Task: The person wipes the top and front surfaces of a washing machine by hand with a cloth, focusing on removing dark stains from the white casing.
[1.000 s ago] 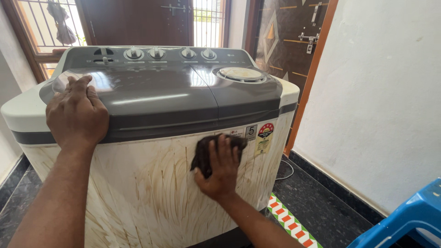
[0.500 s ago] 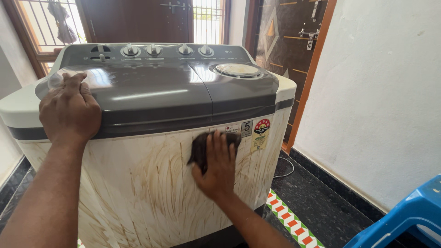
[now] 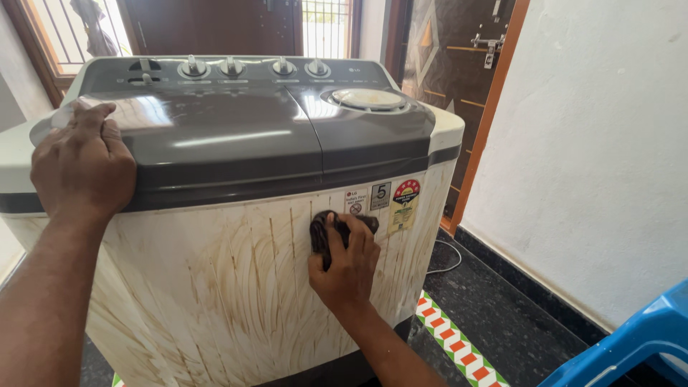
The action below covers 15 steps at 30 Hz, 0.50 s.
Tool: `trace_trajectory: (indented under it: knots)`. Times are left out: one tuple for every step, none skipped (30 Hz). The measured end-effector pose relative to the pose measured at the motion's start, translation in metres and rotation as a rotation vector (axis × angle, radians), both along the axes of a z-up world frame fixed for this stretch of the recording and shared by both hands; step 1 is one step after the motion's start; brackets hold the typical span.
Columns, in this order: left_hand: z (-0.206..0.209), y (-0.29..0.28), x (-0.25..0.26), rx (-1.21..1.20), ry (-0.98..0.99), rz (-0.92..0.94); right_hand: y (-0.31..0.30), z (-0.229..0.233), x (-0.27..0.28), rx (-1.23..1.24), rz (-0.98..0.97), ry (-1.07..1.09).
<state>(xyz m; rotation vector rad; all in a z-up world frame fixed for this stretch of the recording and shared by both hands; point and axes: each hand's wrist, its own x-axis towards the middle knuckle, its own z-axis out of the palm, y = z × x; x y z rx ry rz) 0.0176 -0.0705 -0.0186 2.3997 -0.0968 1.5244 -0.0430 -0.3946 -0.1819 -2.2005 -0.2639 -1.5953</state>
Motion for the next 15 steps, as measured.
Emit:
trace_trajectory:
  knots:
    - [0.0,0.0,0.001,0.003,0.005,0.001,0.0,-0.007,-0.001,0.001,0.0,0.01]
    - [0.0,0.001,0.002,0.019,-0.014,-0.004,0.0,-0.014,-0.002,0.001,0.001,0.019]
    - [-0.002,0.002,0.001,0.032,-0.031,-0.007,0.0,-0.023,-0.004,0.001,0.004,0.027]
    - [-0.005,0.002,0.001,0.032,-0.023,-0.003,0.0,-0.031,-0.006,-0.012,-0.001,0.038]
    - [-0.006,0.002,0.001,0.042,-0.025,0.011,0.0,-0.039,-0.007,-0.025,-0.007,0.044]
    - [-0.007,0.002,0.001,0.051,-0.026,0.025,0.0,-0.047,-0.009,-0.025,-0.004,0.046]
    - [-0.007,0.002,0.001,0.051,-0.022,0.027,0.0,-0.055,-0.012,-0.02,0.014,0.074]
    - [-0.007,0.002,0.001,0.054,-0.025,0.002,0.0,-0.064,-0.015,-0.015,0.032,0.102]
    - [-0.008,0.001,-0.001,0.057,-0.029,-0.021,0.001,-0.071,-0.018,-0.016,0.034,0.105]
    - [-0.009,0.0,-0.003,0.056,-0.025,-0.018,0.001,-0.078,-0.02,-0.015,0.038,0.142]
    - [-0.01,-0.001,-0.005,0.048,-0.022,-0.024,0.001,-0.084,-0.021,-0.014,0.042,0.177]
    - [-0.011,-0.002,-0.008,0.039,-0.018,-0.029,0.001,-0.089,-0.023,-0.017,0.046,0.18]
    - [-0.011,-0.004,-0.011,0.038,-0.016,-0.028,-0.001,-0.094,-0.024,-0.015,0.069,0.207]
    - [-0.012,-0.006,-0.014,0.033,0.023,-0.019,-0.003,-0.099,-0.026,-0.014,0.092,0.234]
    - [-0.011,-0.008,-0.018,0.028,0.061,-0.013,-0.005,-0.103,-0.029,-0.016,0.089,0.235]
